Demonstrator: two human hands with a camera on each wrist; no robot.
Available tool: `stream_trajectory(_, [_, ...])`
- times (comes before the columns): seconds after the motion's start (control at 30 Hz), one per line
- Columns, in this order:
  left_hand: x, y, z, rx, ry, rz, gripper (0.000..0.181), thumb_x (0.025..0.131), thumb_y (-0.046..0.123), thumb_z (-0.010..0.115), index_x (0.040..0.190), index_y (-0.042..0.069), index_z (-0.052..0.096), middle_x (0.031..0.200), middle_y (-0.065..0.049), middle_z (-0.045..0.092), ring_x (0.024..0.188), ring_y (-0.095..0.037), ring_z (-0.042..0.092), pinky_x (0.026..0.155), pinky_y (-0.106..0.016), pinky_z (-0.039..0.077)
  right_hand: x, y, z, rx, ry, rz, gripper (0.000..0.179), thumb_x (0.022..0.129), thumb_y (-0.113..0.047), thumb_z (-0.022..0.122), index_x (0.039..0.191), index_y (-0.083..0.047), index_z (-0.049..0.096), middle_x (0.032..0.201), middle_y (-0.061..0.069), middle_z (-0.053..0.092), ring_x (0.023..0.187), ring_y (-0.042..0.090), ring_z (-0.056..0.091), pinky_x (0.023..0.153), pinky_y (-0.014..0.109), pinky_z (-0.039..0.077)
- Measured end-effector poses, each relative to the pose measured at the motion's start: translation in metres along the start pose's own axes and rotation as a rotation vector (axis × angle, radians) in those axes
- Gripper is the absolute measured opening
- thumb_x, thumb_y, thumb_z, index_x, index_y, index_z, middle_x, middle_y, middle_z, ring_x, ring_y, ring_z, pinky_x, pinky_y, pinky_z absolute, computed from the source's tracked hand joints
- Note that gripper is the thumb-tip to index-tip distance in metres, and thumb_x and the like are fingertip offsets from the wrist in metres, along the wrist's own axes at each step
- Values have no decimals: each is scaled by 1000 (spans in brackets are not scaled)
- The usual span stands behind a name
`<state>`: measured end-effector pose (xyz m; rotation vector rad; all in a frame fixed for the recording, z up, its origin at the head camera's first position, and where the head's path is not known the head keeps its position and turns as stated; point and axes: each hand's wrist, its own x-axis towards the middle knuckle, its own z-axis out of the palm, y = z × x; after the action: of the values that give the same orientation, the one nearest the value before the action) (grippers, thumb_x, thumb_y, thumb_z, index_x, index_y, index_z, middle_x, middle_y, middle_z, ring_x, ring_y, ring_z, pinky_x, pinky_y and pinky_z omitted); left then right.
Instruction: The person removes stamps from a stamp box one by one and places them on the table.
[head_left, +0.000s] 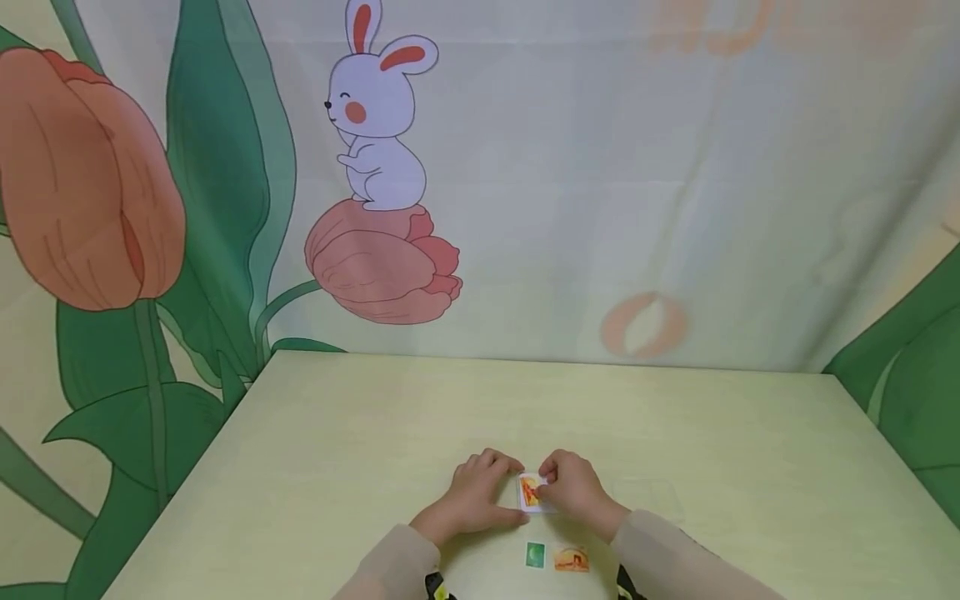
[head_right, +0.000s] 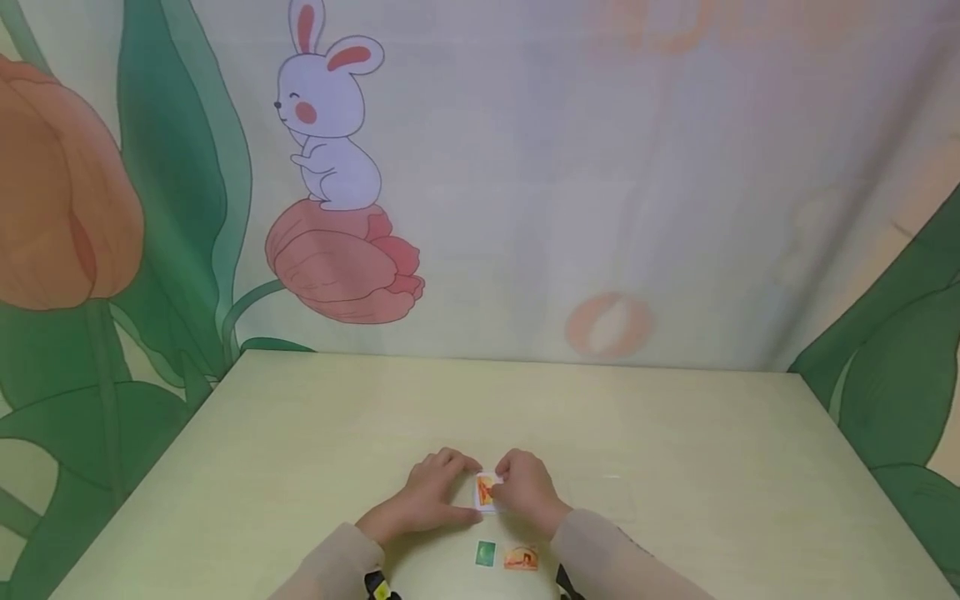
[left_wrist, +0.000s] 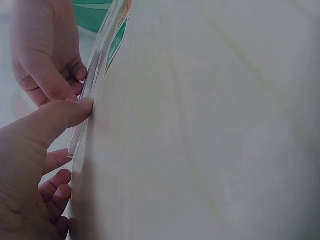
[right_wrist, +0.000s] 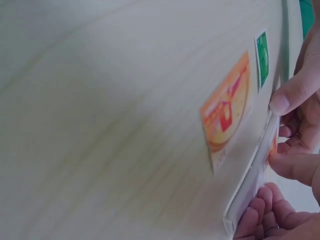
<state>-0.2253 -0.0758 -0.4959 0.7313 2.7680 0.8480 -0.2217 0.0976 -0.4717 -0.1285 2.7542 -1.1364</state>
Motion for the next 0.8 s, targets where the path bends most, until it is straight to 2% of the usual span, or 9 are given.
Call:
stream_trajectory(0.23, [1, 1, 1, -4, -8, -9, 60, 73, 43, 72, 121, 14, 51, 120, -5, 47, 111, -25, 42, 93, -47, 31, 1, 1, -1, 3, -18, 10, 18, 73, -1, 70, 85, -1, 57, 74, 4, 49, 70, 15, 45, 61, 24, 37])
stream_trajectory(0.8, [2, 0, 2, 5, 2, -2, 60, 72, 44, 72, 120, 14, 52, 119, -5, 47, 109, -24, 42, 92, -47, 31, 1, 6, 1, 30, 20, -14, 21, 71, -1, 70, 86, -1, 55, 77, 5, 53, 73, 14, 47, 65, 26, 40])
